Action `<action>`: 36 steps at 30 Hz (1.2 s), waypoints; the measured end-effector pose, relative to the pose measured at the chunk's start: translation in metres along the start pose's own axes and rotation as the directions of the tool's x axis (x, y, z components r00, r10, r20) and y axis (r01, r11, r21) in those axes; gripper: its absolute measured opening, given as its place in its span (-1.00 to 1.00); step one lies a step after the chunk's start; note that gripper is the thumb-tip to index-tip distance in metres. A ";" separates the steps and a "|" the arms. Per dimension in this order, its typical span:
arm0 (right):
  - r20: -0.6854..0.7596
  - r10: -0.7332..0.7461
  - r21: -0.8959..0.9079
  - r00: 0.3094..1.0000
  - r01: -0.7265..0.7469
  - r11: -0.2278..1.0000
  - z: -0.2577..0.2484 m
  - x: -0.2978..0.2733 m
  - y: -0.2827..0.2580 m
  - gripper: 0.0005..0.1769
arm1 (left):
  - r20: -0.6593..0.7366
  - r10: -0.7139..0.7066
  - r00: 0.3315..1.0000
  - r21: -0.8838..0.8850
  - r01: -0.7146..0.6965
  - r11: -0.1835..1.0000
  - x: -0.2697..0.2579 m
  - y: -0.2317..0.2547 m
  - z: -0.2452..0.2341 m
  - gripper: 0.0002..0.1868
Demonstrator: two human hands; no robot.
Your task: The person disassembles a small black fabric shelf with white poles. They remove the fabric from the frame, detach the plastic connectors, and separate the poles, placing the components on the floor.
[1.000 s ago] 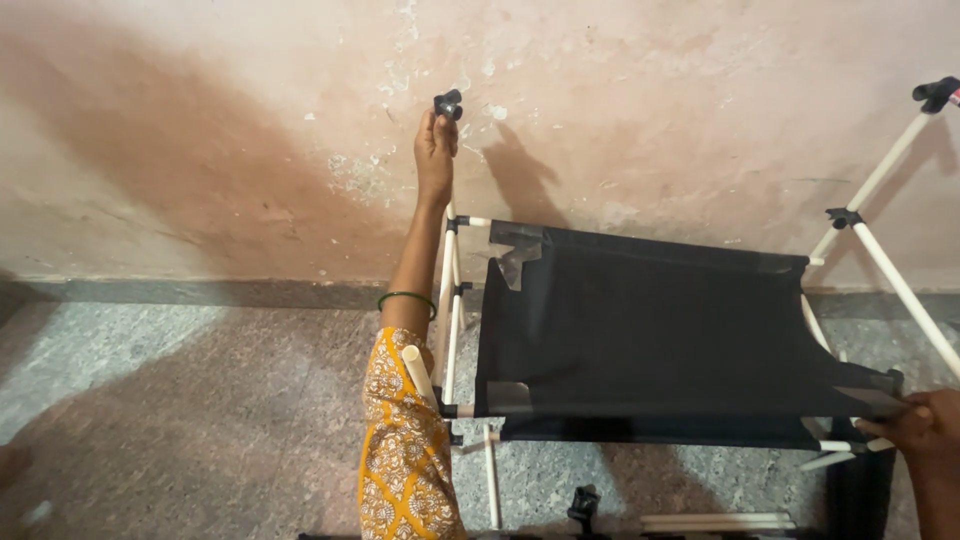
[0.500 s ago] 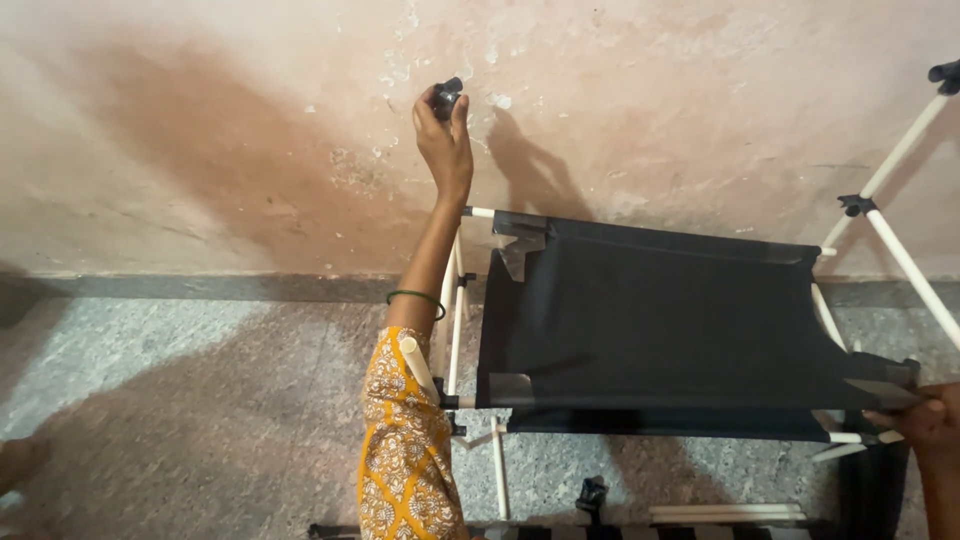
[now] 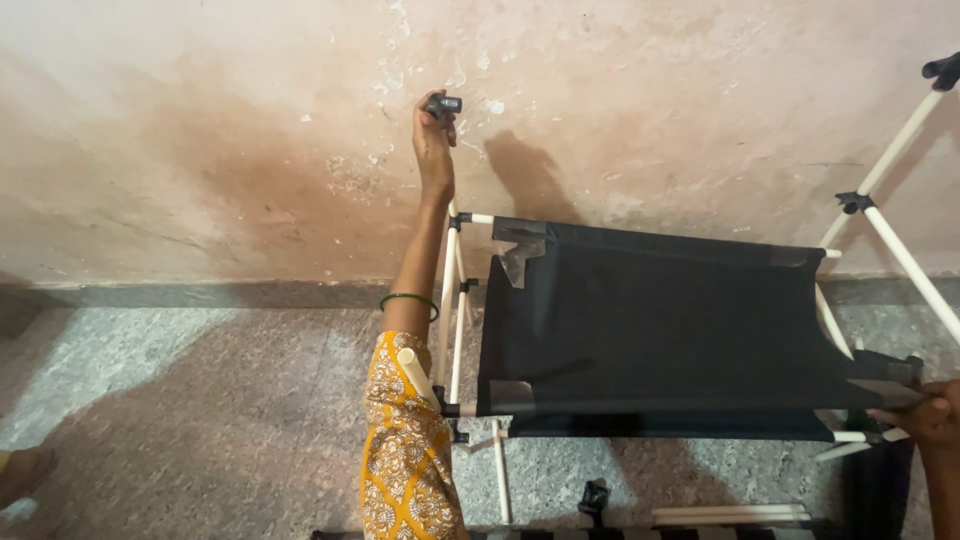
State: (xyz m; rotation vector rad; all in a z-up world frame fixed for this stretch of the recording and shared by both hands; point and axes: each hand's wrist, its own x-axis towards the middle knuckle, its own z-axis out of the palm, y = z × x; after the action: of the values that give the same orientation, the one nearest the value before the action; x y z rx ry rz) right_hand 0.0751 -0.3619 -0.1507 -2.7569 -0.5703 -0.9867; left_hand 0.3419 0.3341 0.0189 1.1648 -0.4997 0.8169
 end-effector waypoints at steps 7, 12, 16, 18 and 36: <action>0.011 -0.003 -0.001 1.000 0.003 1.000 0.001 0.003 0.001 -0.55 | -0.282 0.145 0.948 0.271 -0.066 0.960 -0.007 0.005 0.031 -0.37; 0.013 -0.008 0.006 1.000 0.008 1.000 0.005 0.004 0.000 -0.57 | -0.287 -0.139 0.948 -0.043 0.132 0.990 0.007 0.010 0.023 -0.27; 0.007 -0.006 0.002 1.000 0.006 1.000 0.006 0.005 0.003 -0.58 | -0.073 -0.367 0.927 -0.106 0.359 0.927 0.025 0.012 0.000 -0.20; 0.002 -0.005 -0.003 1.000 0.005 1.000 0.006 0.006 0.004 -0.59 | -0.003 -0.466 0.885 -0.131 0.461 0.878 0.028 0.014 -0.006 -0.21; 0.004 0.012 -0.003 1.000 -0.012 1.000 0.010 0.006 0.005 -0.65 | -0.084 0.182 0.980 0.557 -0.105 0.824 -0.020 0.004 0.024 -0.76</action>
State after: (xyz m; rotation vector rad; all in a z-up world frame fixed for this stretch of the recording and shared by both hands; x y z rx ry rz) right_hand 0.0875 -0.3618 -0.1545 -2.7624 -0.5525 -0.9803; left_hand 0.3281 0.3057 0.0146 1.6027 -0.2406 1.2140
